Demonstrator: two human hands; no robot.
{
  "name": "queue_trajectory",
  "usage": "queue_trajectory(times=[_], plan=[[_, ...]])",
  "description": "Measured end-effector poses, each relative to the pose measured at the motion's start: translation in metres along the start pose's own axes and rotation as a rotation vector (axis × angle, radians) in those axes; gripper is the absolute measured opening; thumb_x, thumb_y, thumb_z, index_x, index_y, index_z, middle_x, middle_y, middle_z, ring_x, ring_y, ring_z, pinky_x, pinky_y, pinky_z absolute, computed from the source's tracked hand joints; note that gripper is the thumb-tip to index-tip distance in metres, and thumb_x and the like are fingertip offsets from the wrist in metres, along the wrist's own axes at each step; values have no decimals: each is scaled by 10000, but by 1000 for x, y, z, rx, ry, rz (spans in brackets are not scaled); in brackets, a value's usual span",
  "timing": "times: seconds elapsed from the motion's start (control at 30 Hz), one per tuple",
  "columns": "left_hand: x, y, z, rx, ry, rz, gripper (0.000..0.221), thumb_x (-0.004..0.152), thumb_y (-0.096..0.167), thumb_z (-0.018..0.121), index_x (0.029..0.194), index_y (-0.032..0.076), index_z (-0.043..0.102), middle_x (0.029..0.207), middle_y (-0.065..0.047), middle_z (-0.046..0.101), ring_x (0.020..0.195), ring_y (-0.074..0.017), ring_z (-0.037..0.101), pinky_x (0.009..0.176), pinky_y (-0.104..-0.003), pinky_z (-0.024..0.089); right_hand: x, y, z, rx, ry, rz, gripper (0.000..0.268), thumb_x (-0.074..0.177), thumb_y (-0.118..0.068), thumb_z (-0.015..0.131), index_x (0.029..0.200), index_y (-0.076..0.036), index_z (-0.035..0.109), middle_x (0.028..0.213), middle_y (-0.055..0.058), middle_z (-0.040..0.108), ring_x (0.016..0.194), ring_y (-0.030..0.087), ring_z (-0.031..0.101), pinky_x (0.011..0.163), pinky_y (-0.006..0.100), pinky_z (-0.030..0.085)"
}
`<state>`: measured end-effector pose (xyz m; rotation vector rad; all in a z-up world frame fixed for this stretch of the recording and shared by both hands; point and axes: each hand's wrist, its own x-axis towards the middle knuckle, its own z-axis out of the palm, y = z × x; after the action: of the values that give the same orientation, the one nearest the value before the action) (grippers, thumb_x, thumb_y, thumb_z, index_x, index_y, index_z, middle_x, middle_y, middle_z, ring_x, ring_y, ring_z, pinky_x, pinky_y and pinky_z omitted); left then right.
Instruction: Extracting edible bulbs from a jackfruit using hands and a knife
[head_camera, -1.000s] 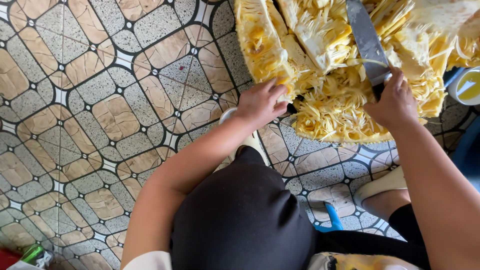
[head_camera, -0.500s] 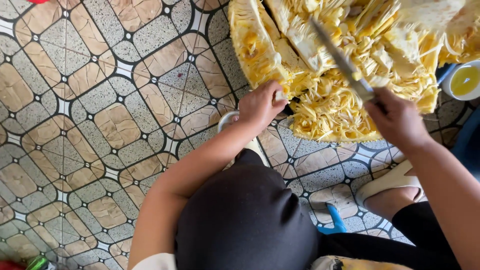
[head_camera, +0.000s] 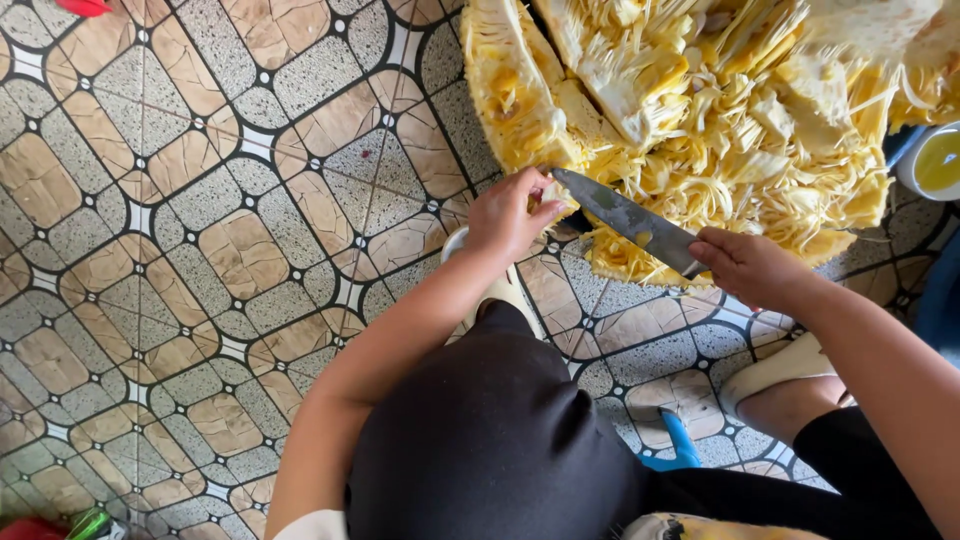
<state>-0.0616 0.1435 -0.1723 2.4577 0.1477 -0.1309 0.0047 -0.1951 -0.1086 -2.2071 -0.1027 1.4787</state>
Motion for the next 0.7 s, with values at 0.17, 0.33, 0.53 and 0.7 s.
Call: queue_trajectory(times=[0.17, 0.33, 0.53, 0.7], plan=[[-1, 10, -14, -211, -89, -162, 414, 806, 452, 808, 1030, 123, 693, 1021, -16, 794, 860, -169, 761, 654, -309, 599, -5, -1, -6, 197, -137, 13, 320, 1106, -290, 483, 869, -75, 482, 596, 116, 429, 382, 229, 391, 330, 364, 328], [-6, 3, -8, -326, -82, -325, 408, 694, 457, 872, 881, 132, 710, 909, -6, 788, 797, -134, 721, 650, -296, 555, -3, -32, -8, 111, -163, 74, 328, 1100, -328, 472, 945, -47, 542, 594, 143, 473, 399, 259, 419, 339, 388, 388], [-8, 15, -21, -1, -151, -317, 359, 776, 522, 811, 869, 188, 717, 780, 77, 751, 573, -58, 574, 445, -247, 374, 2, -47, 0, 77, -178, 88, 318, 1103, -352, 460, 1025, -66, 574, 630, 126, 474, 424, 264, 453, 361, 389, 431], [-14, 10, -9, 120, -173, -220, 233, 772, 479, 837, 848, 271, 764, 783, 91, 768, 558, -64, 582, 398, -282, 365, 17, -26, 5, 115, -194, 83, 311, 1100, -332, 467, 950, -65, 525, 554, 120, 396, 402, 263, 412, 335, 417, 431]])
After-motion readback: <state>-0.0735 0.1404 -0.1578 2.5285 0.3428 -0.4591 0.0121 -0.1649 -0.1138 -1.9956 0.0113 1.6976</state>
